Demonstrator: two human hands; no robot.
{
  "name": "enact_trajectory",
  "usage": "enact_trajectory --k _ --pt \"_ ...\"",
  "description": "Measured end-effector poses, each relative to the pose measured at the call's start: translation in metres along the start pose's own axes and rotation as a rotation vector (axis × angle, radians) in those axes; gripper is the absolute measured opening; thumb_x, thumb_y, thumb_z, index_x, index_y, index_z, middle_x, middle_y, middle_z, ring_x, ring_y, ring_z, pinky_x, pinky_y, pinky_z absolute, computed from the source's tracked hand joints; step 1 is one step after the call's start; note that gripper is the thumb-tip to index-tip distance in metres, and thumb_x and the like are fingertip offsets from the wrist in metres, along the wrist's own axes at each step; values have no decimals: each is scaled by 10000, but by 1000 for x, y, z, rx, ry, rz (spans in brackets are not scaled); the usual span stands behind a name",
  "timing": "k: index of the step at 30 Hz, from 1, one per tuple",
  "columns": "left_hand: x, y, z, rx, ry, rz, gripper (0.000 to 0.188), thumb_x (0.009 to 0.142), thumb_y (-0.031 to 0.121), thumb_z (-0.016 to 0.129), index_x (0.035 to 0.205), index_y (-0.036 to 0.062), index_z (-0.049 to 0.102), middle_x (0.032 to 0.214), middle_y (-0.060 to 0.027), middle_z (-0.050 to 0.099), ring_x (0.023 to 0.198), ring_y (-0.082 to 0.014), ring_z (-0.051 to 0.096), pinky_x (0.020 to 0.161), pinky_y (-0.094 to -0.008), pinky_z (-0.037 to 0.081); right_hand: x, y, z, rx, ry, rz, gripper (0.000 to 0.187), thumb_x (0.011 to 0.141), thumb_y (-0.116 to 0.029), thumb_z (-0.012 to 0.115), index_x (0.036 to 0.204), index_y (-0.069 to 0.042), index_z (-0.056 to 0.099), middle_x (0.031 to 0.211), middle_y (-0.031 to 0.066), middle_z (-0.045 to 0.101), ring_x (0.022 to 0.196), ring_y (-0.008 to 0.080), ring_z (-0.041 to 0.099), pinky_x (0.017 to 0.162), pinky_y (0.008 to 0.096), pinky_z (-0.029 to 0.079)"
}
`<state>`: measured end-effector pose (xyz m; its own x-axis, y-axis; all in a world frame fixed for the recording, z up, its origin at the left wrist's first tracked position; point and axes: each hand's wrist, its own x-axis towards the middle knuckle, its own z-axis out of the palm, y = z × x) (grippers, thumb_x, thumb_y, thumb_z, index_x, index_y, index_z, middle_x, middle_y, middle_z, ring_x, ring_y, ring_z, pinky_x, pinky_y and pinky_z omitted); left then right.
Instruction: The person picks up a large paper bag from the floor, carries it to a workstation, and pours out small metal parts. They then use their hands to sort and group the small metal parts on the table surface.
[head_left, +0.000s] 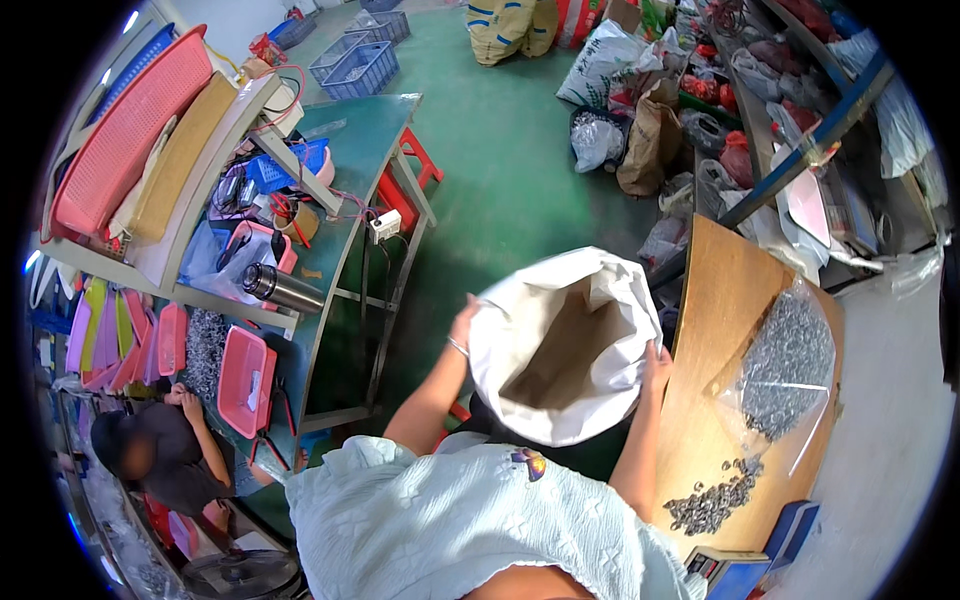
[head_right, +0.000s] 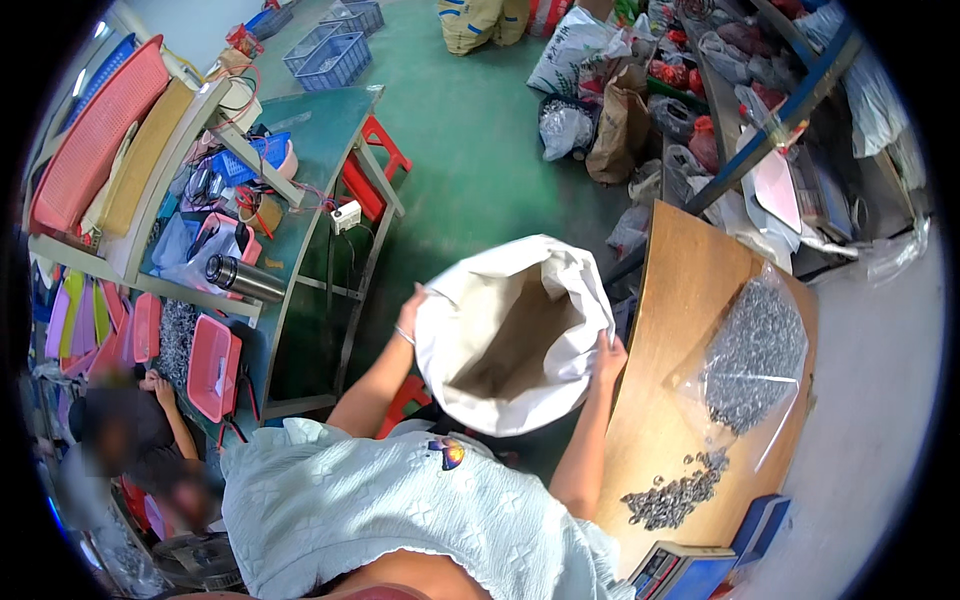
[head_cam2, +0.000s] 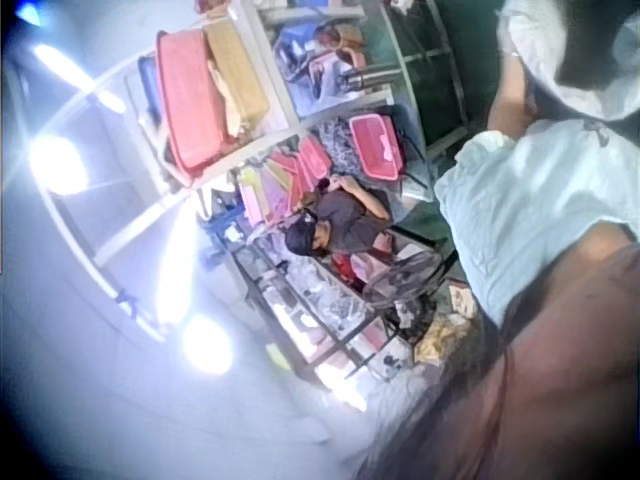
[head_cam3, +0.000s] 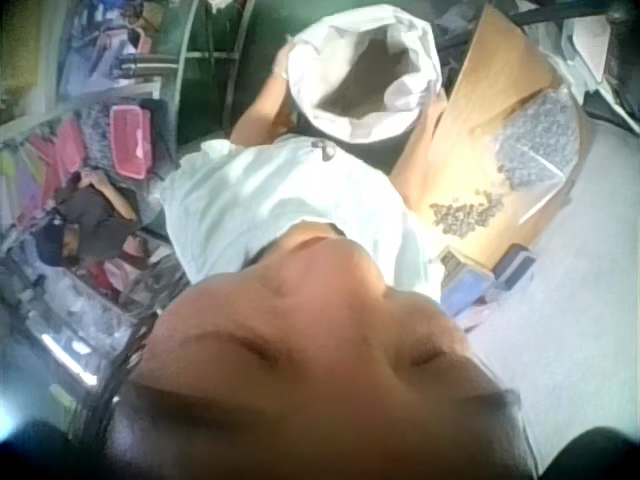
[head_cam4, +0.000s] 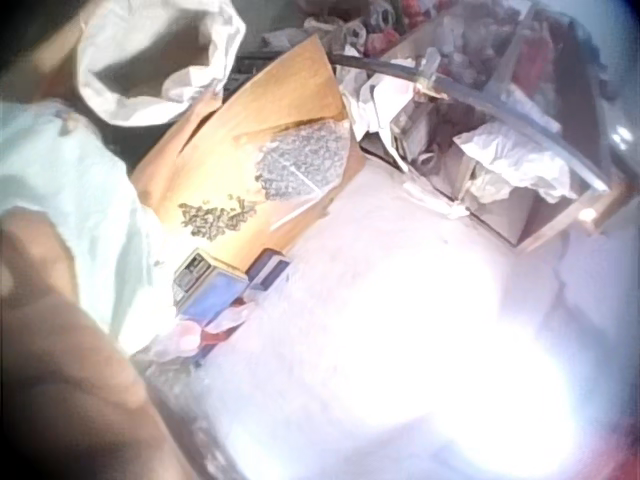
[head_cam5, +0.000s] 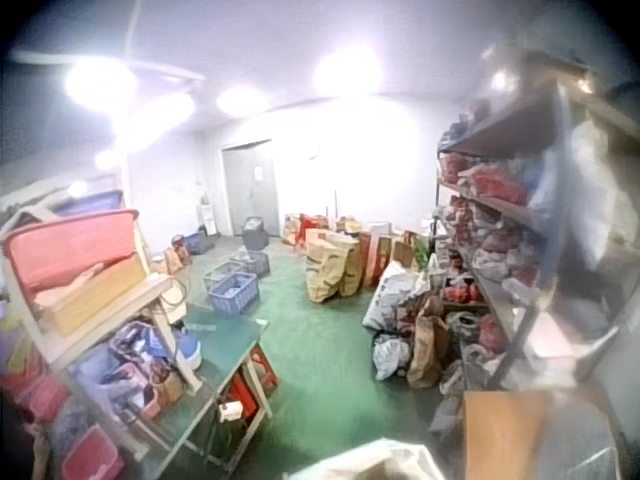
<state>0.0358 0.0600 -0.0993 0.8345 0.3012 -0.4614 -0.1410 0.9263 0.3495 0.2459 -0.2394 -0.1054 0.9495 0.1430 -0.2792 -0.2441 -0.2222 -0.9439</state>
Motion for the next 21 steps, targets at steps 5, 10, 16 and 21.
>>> enact_trajectory --k 5,10,16,21 --pt "-14 62 -54 1433 441 -36 635 864 474 448 1252 -24 387 1185 -233 497 1072 -339 512 927 -414 400 -20 -15 39 -2 -117 -8 262 861 -233 567 811 17 629 641 -43 516 570 46 417 505 221 338" --pt "-15 38 54 1840 351 666 920 689 440 688 1353 15 215 1310 -220 371 1202 -358 376 987 -424 323 -28 -16 51 18 -125 -106 344 885 -282 528 797 40 611 629 -43 494 574 54 399 500 234 328" --pt "22 61 66 1793 288 564 1191 500 515 782 1352 -27 149 1267 -241 394 1146 -354 418 953 -390 358 -41 -59 69 -89 -439 -60 312 911 -270 484 824 -9 630 645 -67 517 547 31 408 481 209 318" --pt "38 84 103 1583 -115 299 477 720 450 667 920 18 640 815 -88 652 741 -146 593 667 -307 465 13 -50 24 -17 -471 -129 358 918 -295 455 959 26 610 828 19 595 728 102 528 679 256 426"
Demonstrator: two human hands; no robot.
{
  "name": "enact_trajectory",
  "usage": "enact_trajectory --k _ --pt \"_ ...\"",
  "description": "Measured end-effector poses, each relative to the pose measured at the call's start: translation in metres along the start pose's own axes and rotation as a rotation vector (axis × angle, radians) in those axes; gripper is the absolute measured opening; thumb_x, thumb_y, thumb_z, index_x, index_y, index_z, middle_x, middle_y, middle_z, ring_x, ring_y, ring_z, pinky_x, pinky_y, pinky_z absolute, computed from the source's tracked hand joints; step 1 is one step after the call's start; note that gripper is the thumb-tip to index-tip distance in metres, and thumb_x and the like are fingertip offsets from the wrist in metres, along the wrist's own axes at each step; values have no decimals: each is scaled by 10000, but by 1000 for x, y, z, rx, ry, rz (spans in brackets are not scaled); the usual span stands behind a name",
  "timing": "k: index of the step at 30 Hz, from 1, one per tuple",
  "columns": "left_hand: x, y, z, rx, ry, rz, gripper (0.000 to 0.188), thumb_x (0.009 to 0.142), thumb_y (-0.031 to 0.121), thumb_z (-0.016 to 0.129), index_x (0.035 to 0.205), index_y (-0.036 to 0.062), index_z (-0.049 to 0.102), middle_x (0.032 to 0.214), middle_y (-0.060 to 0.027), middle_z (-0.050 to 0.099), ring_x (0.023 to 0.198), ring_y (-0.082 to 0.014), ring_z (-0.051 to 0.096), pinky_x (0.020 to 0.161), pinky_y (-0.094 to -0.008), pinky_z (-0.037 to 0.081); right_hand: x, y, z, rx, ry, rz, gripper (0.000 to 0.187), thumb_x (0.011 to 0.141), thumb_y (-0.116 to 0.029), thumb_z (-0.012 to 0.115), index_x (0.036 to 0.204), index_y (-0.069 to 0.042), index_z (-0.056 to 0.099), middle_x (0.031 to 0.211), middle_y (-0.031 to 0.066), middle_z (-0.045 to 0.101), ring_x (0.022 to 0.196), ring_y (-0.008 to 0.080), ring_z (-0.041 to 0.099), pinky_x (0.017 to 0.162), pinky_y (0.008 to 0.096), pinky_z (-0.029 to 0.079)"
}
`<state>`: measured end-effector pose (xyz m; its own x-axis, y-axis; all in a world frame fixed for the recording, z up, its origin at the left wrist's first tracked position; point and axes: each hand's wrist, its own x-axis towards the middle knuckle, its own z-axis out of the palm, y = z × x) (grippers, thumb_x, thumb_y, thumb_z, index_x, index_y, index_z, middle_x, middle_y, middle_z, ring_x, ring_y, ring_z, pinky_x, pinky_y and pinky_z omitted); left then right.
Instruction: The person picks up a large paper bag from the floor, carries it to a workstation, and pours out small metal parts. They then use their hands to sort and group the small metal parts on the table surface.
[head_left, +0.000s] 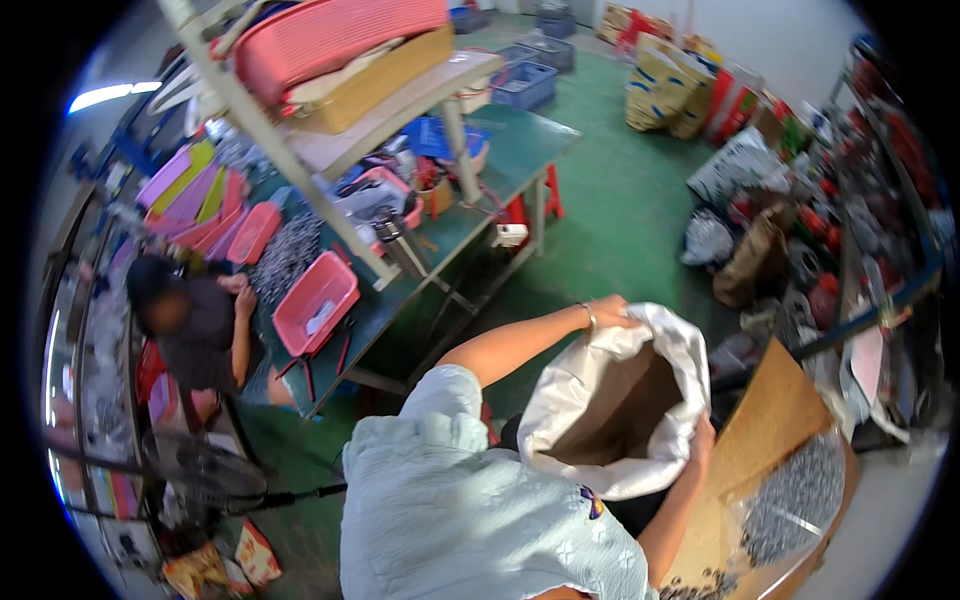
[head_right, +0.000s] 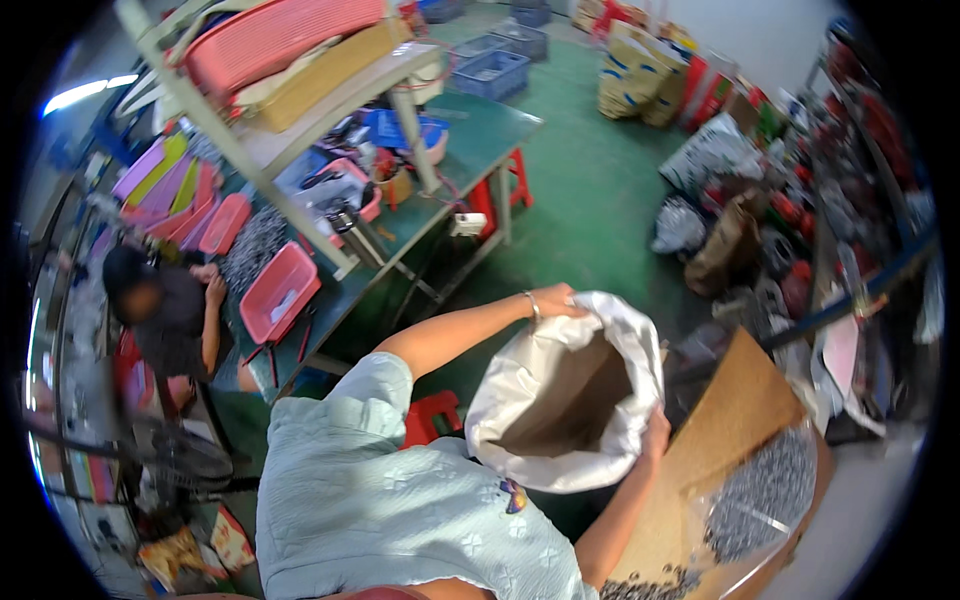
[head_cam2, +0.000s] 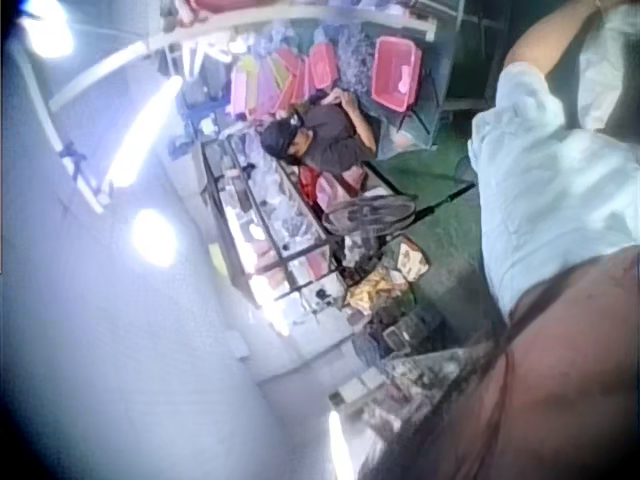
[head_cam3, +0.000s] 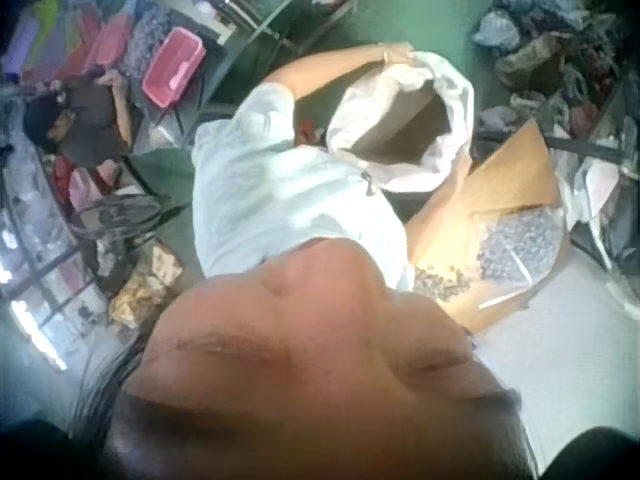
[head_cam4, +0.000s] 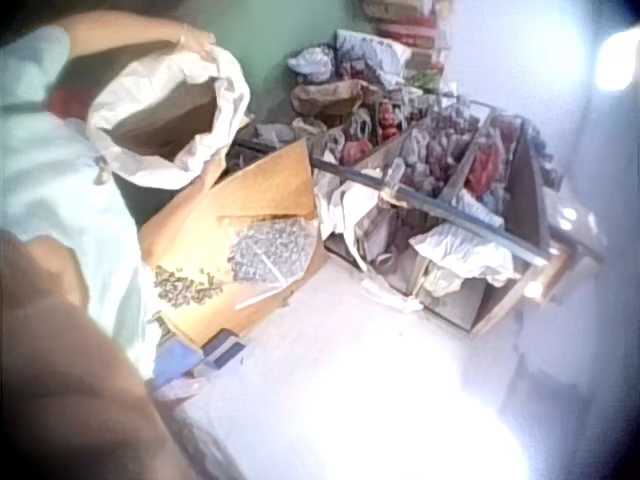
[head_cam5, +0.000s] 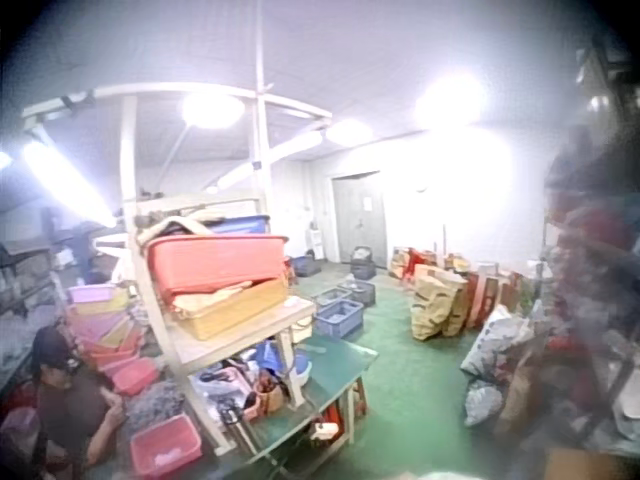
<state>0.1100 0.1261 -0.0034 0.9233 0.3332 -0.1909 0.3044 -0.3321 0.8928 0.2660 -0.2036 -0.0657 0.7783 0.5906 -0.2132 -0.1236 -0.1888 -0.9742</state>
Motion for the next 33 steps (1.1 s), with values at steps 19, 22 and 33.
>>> enact_trajectory --k 19,22,33 --pt "-54 52 40 -1852 -69 222 393 939 319 384 1117 -10 506 1040 -92 608 941 -186 587 860 -303 464 -48 11 -23 -81 373 -136 454 875 -489 450 944 -59 578 847 73 566 786 197 535 716 329 439" --pt "-44 30 40 -1961 33 249 387 934 322 399 1117 -2 506 1037 -93 608 957 -181 577 866 -296 460 -88 32 -6 311 351 121 464 867 -502 454 955 -62 570 846 73 563 788 200 535 719 333 439" --pt "-29 -30 5 -1653 269 200 268 884 227 456 1024 40 588 996 -81 620 843 -198 605 774 -358 497 -123 22 14 779 360 283 509 835 -551 469 999 -74 543 843 76 555 797 213 533 728 346 441"
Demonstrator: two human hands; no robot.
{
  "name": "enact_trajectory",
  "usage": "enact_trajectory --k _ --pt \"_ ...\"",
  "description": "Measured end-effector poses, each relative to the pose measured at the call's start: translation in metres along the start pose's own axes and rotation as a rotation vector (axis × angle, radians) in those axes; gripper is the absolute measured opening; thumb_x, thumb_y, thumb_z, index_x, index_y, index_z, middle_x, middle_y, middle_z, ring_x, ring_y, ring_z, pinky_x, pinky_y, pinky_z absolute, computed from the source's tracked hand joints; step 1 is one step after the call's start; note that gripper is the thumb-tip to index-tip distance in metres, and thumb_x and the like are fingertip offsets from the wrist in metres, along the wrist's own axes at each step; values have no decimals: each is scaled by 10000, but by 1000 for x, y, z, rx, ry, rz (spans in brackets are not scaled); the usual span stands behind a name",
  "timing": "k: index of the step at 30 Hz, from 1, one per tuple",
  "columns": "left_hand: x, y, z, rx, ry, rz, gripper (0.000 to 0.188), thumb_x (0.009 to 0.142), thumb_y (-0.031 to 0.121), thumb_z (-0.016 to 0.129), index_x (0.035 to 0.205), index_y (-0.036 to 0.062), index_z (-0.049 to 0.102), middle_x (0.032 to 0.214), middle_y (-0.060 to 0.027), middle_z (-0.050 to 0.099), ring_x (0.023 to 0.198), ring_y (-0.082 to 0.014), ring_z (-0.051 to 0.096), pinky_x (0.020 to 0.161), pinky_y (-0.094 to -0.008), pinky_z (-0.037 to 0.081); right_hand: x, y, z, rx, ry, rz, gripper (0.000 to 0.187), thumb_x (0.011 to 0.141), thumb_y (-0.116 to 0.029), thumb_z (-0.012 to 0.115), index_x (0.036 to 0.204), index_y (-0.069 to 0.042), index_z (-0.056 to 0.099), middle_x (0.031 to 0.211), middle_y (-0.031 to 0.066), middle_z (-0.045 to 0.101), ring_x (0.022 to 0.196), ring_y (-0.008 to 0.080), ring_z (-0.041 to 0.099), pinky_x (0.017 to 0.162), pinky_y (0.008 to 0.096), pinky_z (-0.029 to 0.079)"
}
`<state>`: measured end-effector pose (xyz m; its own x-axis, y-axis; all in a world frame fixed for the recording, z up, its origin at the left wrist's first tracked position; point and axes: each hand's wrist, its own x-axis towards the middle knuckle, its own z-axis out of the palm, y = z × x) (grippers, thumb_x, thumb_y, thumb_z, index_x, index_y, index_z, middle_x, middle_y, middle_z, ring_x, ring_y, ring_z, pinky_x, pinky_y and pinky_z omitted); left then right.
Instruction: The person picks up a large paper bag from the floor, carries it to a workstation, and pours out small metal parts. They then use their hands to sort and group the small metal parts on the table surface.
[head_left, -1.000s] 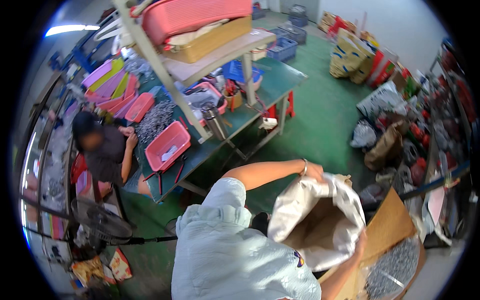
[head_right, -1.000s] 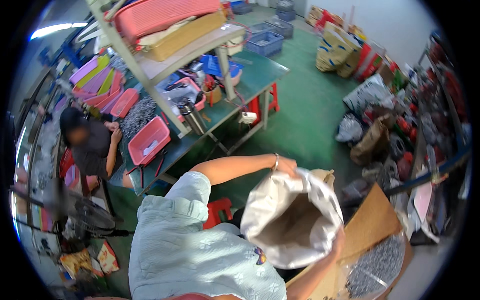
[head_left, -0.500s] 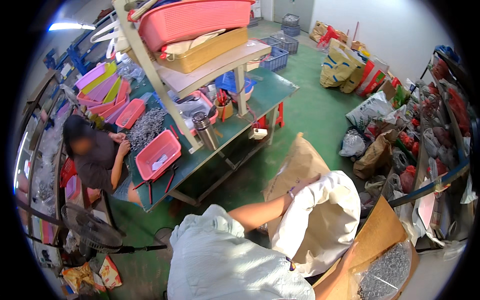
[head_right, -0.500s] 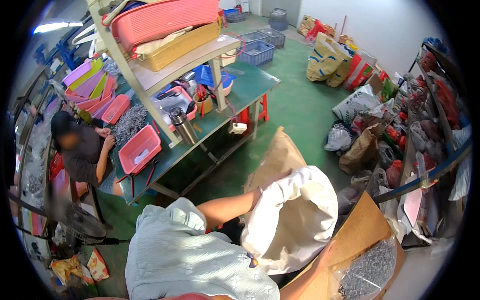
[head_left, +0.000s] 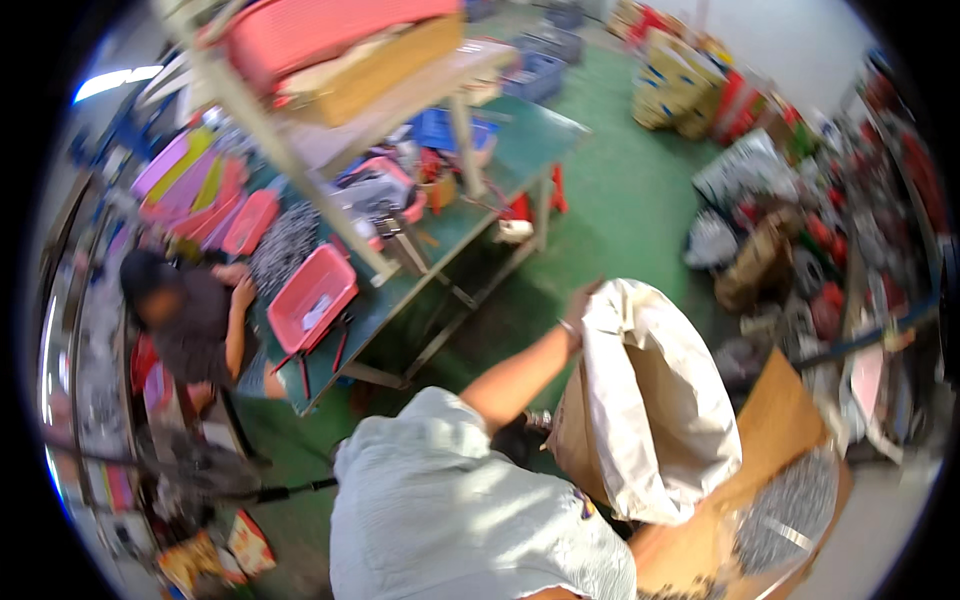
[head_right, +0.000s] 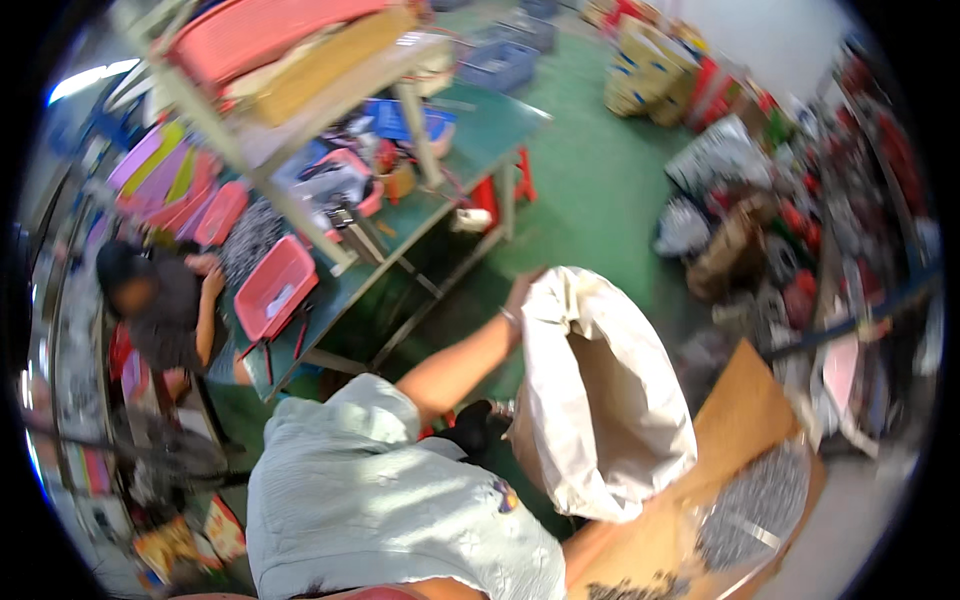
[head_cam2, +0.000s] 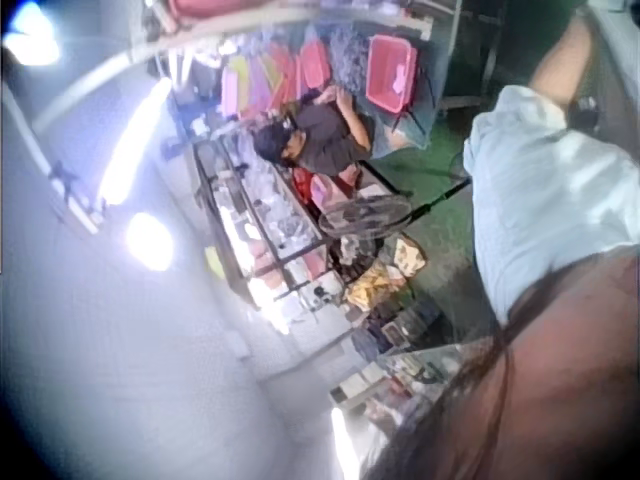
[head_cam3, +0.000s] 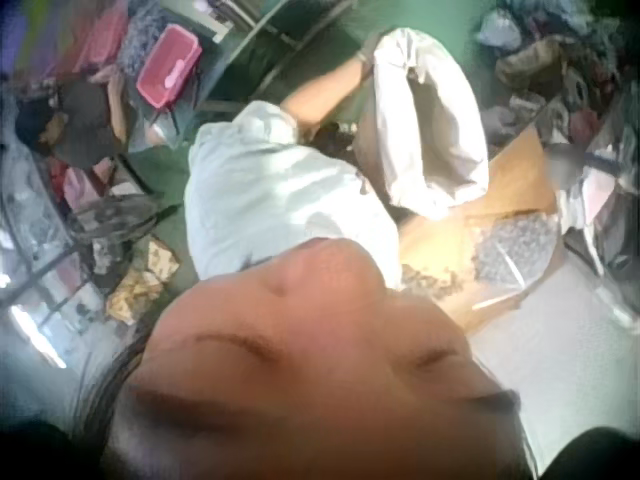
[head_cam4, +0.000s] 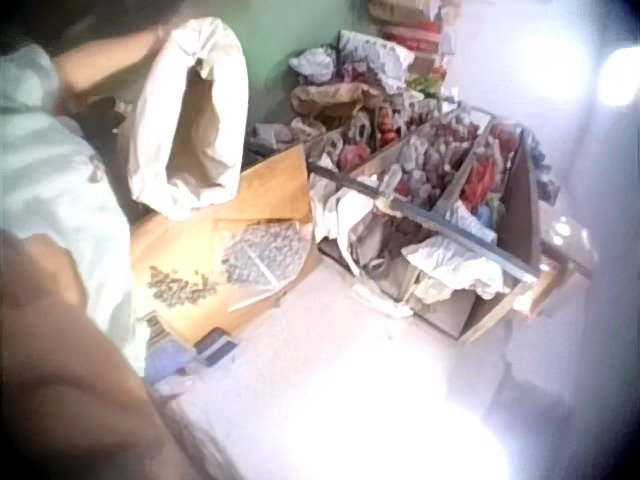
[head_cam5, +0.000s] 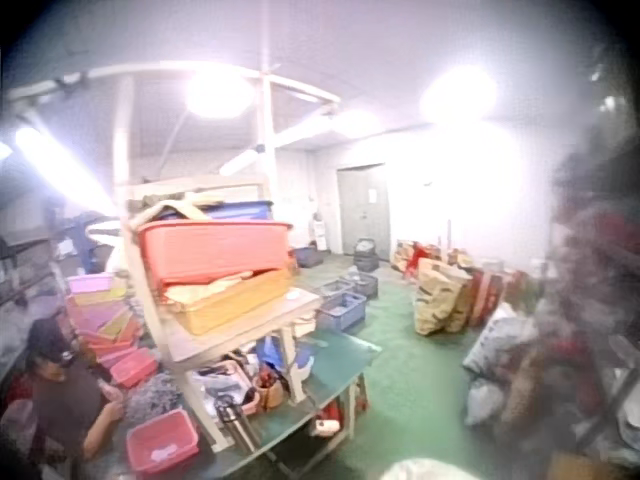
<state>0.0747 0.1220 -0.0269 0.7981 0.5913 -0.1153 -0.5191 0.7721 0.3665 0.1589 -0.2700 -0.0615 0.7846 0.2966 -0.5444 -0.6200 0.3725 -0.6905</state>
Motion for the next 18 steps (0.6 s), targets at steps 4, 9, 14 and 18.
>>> enact_trajectory --k 4,9,14,18 --pt "-5 7 -63 425 465 -197 447 861 435 501 982 17 600 926 -113 634 816 -219 614 780 -356 486 -1 15 15 127 23 17 529 824 -569 474 1015 -79 533 842 77 551 801 217 532 732 351 442" --pt "-45 -26 -75 1019 786 -210 1003 696 713 496 1389 82 137 1335 -167 343 1205 -361 333 904 -596 281 29 67 -8 291 -47 70 652 755 -648 479 1123 -110 464 892 58 553 822 230 535 730 390 455" --pt "-85 -132 -64 1333 542 -12 919 598 310 791 1261 -69 279 1163 -212 472 1082 -287 477 941 -353 362 47 127 -41 471 15 150 576 764 -623 497 1068 -133 491 888 41 557 817 222 540 725 385 465" --pt "-39 -161 -86 1125 267 -69 624 682 115 705 1204 -36 399 1068 -161 550 1002 -239 531 885 -330 402 61 148 -75 475 112 43 683 842 -589 373 1318 -102 326 1288 109 422 1151 307 428 968 452 366"
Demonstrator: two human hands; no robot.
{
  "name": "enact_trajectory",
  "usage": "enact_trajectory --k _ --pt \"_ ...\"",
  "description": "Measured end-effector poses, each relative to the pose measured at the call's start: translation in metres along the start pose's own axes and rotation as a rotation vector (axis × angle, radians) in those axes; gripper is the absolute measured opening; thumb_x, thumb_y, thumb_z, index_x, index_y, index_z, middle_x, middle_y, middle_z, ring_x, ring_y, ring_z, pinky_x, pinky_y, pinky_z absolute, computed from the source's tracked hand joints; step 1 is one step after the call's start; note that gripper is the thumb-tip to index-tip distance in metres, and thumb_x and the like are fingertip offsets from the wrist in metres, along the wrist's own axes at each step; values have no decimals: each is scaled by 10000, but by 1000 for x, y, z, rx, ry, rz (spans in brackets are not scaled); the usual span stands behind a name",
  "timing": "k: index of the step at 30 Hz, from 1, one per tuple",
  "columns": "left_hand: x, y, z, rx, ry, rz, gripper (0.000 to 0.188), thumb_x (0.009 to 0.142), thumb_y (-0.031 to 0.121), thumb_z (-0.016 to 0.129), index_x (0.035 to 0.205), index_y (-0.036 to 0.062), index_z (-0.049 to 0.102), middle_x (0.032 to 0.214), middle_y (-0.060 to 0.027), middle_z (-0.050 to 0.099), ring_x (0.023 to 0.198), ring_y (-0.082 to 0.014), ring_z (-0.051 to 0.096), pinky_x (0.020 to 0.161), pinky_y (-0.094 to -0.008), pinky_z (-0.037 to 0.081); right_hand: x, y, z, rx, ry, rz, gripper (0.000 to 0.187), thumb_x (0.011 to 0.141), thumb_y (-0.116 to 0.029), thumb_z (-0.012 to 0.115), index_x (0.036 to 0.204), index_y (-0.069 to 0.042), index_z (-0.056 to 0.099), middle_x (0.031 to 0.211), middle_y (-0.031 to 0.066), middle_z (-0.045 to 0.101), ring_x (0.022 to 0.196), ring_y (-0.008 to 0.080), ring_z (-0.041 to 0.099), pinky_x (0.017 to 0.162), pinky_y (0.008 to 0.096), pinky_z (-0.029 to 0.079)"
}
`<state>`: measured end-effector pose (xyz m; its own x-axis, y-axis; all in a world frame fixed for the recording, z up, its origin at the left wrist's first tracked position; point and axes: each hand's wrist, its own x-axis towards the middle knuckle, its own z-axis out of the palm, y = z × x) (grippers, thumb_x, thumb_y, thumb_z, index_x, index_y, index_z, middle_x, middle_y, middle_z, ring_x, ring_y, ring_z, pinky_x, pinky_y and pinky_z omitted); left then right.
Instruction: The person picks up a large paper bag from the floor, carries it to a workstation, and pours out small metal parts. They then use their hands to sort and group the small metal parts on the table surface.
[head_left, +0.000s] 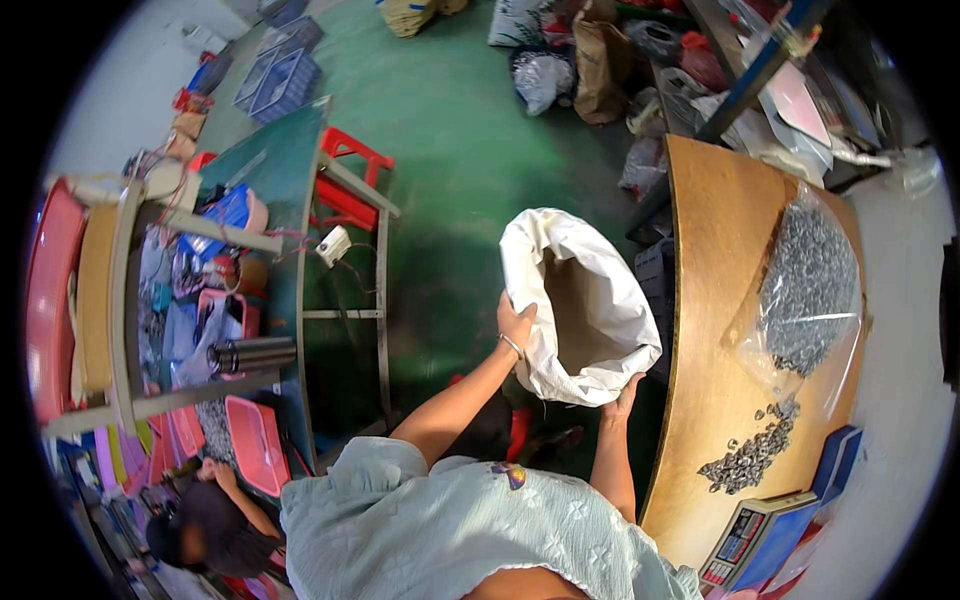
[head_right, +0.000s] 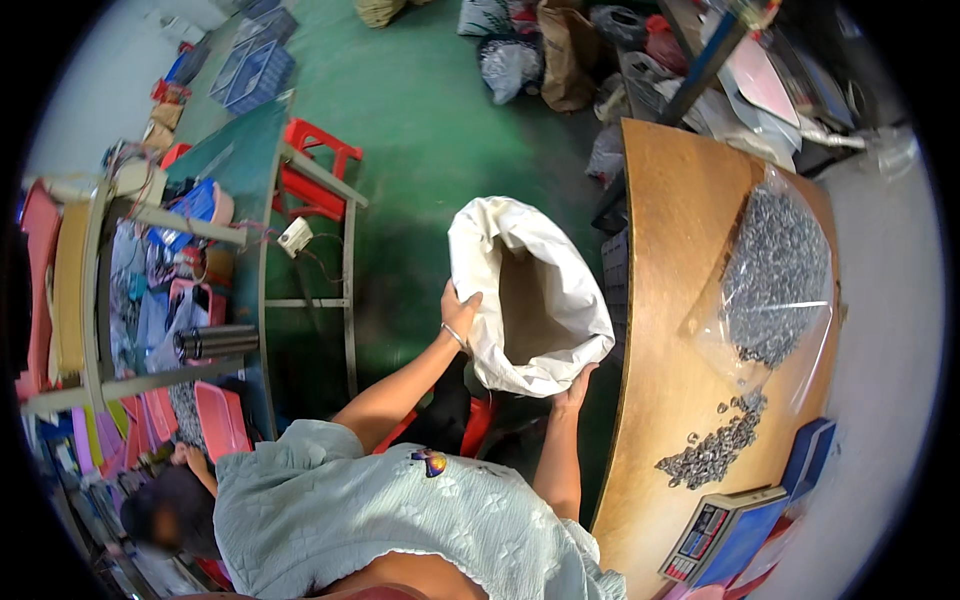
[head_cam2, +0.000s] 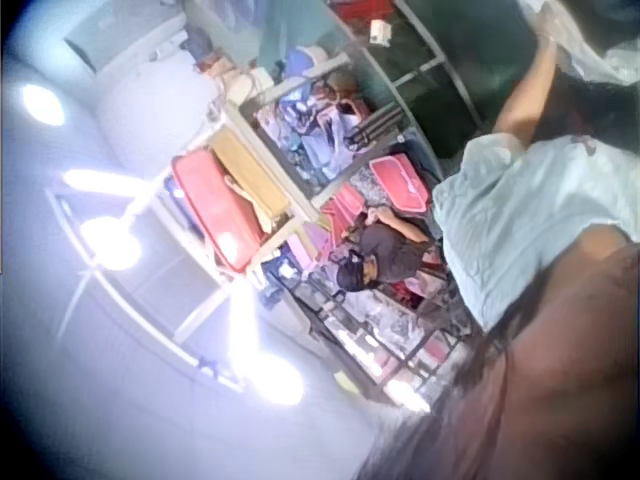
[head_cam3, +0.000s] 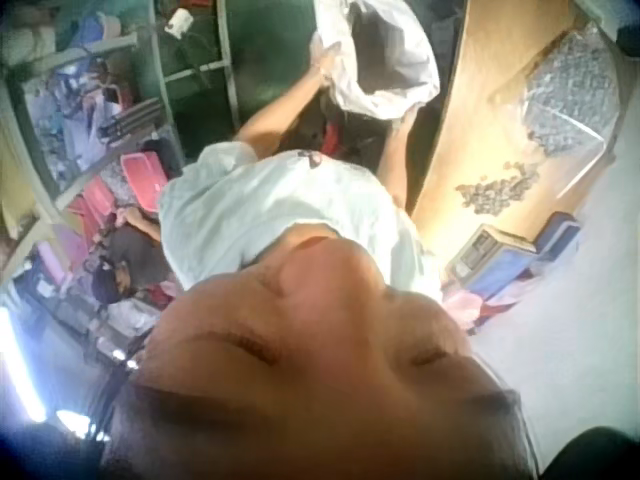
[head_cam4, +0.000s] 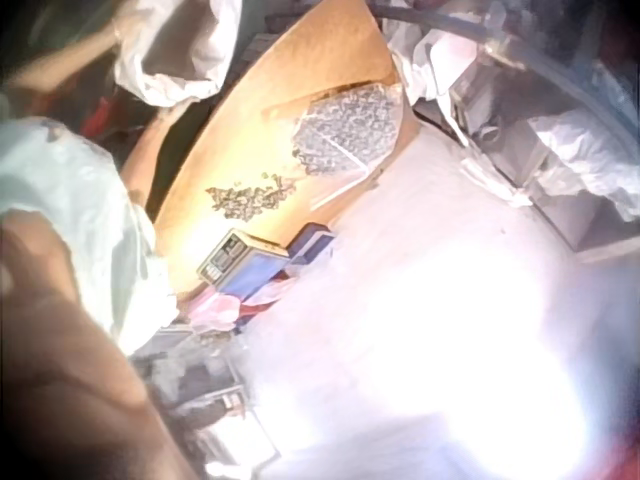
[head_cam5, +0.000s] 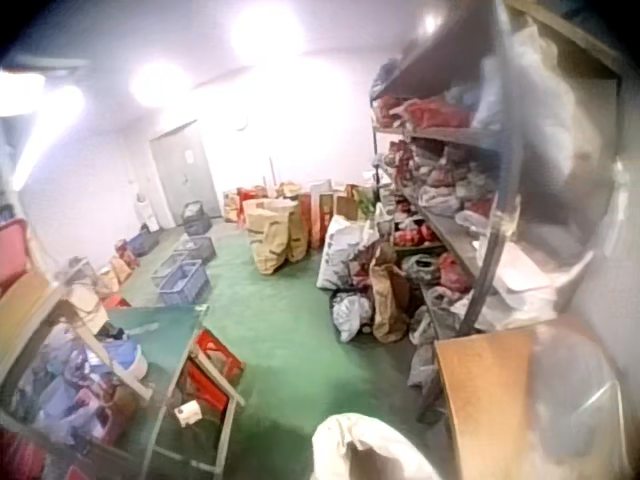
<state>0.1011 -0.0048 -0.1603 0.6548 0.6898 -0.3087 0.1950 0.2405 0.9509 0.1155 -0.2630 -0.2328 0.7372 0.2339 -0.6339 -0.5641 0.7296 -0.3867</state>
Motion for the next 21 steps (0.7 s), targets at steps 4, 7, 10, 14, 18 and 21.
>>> enact_trajectory --k 4,7,10,14,18,21 --pt "30 -27 36 222 -120 233 484 744 49 624 1178 -43 432 1058 -137 575 961 -198 552 852 -298 420 21 10 -33 91 105 32 695 874 -601 184 1341 -98 293 1342 114 369 1207 309 382 1016 462 317" --pt "54 -61 54 335 -199 131 527 757 110 639 1207 -39 408 1103 -155 558 997 -225 543 875 -312 408 41 17 -49 124 406 68 689 879 -589 237 1354 -91 274 1369 107 333 1229 287 362 1029 447 298" --pt "64 -87 83 295 -245 26 559 761 156 653 1217 -34 393 1142 -168 538 1033 -242 526 895 -327 395 60 14 -76 -51 526 -59 647 893 -548 301 1349 -89 295 1365 104 340 1212 285 384 1019 420 306" --pt "52 -117 134 342 -431 84 532 766 168 655 1189 -40 408 1105 -151 549 1026 -233 522 894 -316 392 97 3 -156 -202 819 -151 572 914 -476 324 1319 -71 335 1340 122 374 1172 297 431 987 397 343" --pt "14 -133 176 82 -419 -17 392 811 126 587 1145 -22 447 996 -117 582 899 -193 544 824 -311 417 98 -44 -173 -374 1091 -368 569 912 -469 331 1314 -67 342 1337 126 378 1172 298 430 985 397 344" --pt "14 -146 172 -59 -404 -26 365 841 143 557 1147 -15 438 975 -98 579 865 -179 539 811 -304 419 101 -75 -172 -420 1154 -452 566 911 -464 337 1310 -63 347 1334 129 382 1172 299 430 984 397 344"
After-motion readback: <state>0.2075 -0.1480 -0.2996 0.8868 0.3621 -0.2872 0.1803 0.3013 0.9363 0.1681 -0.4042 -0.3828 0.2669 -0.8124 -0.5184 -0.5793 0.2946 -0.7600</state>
